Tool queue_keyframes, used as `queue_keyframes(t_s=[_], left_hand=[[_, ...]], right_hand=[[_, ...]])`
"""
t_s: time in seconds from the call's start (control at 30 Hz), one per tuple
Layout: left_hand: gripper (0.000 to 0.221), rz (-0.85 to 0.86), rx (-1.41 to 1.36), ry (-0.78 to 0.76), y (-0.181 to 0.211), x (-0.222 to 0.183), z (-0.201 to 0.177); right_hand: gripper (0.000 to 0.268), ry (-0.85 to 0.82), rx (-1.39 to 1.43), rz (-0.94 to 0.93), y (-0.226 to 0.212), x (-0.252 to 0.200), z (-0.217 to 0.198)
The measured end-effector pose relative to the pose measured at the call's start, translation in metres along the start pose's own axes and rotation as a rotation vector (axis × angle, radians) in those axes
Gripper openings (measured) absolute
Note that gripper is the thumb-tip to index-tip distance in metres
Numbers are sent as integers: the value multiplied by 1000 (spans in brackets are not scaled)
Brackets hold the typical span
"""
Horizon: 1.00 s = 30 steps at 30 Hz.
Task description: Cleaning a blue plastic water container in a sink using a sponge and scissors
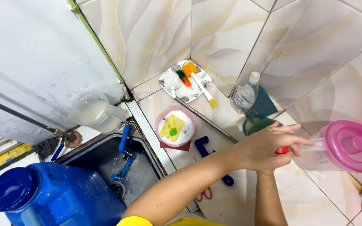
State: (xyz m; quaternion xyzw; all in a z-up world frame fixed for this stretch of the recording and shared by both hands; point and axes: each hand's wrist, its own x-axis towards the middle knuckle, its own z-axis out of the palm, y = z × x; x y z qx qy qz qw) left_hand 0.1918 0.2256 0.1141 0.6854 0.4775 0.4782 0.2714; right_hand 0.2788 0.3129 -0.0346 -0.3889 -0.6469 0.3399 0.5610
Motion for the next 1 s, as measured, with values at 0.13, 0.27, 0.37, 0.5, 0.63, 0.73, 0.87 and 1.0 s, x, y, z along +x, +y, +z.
queue_keyframes(t_s=[0.13, 0.27, 0.37, 0.5, 0.63, 0.73, 0.87, 1.0], left_hand=[[75, -11, -3, -40, 31, 2, -31], [77, -86, 26, 91, 49, -26, -86], [62, -228, 153, 292, 37, -71, -130], [42, -398, 346, 491, 1, -189, -185], [31, -651, 815, 807, -21, -360, -226], [38, -1008, 1098, 886, -8, -483, -219], [63, -1545, 1378, 1024, -4, -592, -183], [92, -1622, 954, 1247, 0, -585, -165]], right_hand=[[128, 88, -29, -81, 30, 36, 9], [133, 193, -51, -158, 59, 77, 25], [123, 182, 58, -207, 87, 129, 49], [125, 141, -32, -244, 117, 162, 68], [128, 4, -78, -159, 134, 167, 73], [114, 31, -213, -137, 86, 127, 67], [25, -327, 1015, 710, 137, 8, 173], [29, -1239, -127, -369, 87, -99, 255]])
